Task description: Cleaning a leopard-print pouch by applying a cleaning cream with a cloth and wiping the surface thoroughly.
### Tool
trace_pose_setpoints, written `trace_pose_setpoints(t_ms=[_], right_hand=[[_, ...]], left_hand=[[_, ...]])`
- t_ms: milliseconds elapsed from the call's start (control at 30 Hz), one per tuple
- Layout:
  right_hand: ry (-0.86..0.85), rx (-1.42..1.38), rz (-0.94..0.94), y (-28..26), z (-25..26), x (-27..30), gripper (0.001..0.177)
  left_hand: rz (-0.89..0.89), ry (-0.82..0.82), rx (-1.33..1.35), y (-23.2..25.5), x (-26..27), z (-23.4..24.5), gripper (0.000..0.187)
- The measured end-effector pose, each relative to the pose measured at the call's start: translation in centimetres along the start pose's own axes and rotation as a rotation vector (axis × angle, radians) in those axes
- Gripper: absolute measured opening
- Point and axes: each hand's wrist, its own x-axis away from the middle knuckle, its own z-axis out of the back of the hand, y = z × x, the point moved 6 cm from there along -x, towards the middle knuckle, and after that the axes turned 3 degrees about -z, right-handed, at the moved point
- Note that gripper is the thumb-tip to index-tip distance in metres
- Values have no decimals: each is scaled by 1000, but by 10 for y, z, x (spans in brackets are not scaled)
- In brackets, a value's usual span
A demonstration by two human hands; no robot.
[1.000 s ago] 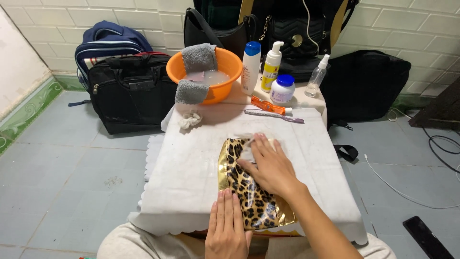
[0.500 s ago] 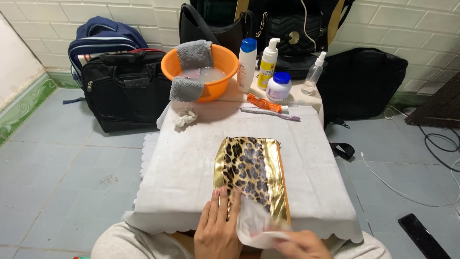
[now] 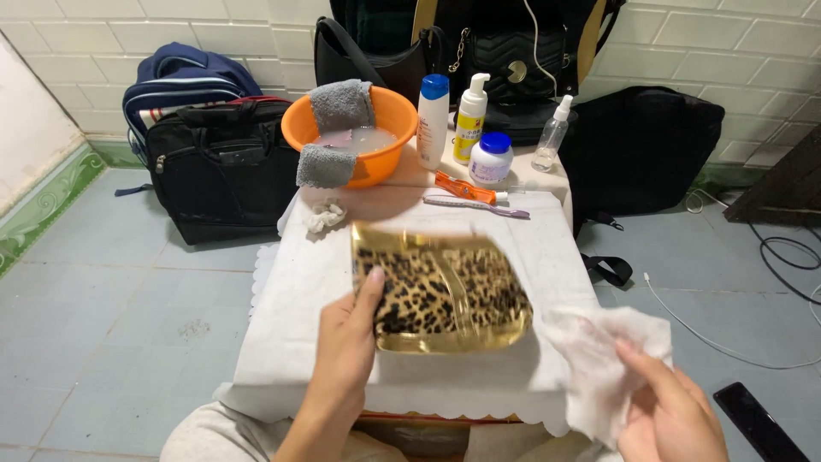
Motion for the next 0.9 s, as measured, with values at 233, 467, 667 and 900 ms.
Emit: trace_pose_setpoints(t_ms=[233,467,667,900], right_hand=[[90,145,144,21,-7,-43,35],[-89,1362,638,95,-66,-83,24],[-574,1535,972,163,-106,-27,69],[-831,1568,803,144,-106,-38,76]], left_hand=[[39,144,-575,-34,-3,24,44],[-801,154,-1237,-73,-2,26,49],[-1000,181,-1372,-104,-7,31,59],[-1055,84,-1247,-103,-8,36,63]])
